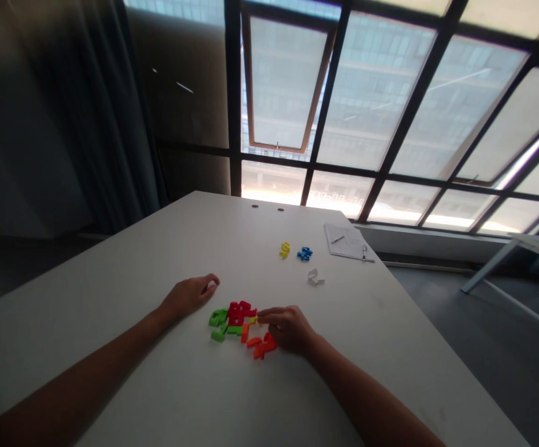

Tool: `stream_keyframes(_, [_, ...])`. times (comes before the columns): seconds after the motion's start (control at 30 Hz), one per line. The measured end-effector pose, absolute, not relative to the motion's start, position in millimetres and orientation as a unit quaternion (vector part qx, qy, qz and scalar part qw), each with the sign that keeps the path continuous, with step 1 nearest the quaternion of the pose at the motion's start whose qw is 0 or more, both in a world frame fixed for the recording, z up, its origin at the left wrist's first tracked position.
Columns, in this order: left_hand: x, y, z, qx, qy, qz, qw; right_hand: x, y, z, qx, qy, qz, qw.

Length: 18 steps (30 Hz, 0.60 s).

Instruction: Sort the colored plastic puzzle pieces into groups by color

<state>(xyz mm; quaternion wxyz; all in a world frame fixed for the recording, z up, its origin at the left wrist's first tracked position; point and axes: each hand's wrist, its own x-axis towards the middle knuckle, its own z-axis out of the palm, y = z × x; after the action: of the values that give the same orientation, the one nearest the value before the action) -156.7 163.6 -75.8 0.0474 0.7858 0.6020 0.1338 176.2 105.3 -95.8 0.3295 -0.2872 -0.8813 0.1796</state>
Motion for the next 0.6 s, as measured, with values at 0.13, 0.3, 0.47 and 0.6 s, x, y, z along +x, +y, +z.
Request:
stream_keyframes(0.13, [-157,164,-77,0.787,0.600,0.136,0.046,174,109,-97,-0.369,-0.874,0.112,0.296])
stream_keyframes(0.3, [-157,164,-76,0.786,0.602,0.137,0.048,180,115,-92,-0.463,-0.863,0.015,0.202])
stream_keyframes(0.47, [-157,164,-77,0.785,0.602,0.137,0.045,181,124,-92,-0.553,-0.824,-0.031,0.118])
stream_keyframes(0.6, [-156,164,-76,0.783,0.604,0.138,0.044,175,135,-94,-0.579,-0.811,-0.041,0.076])
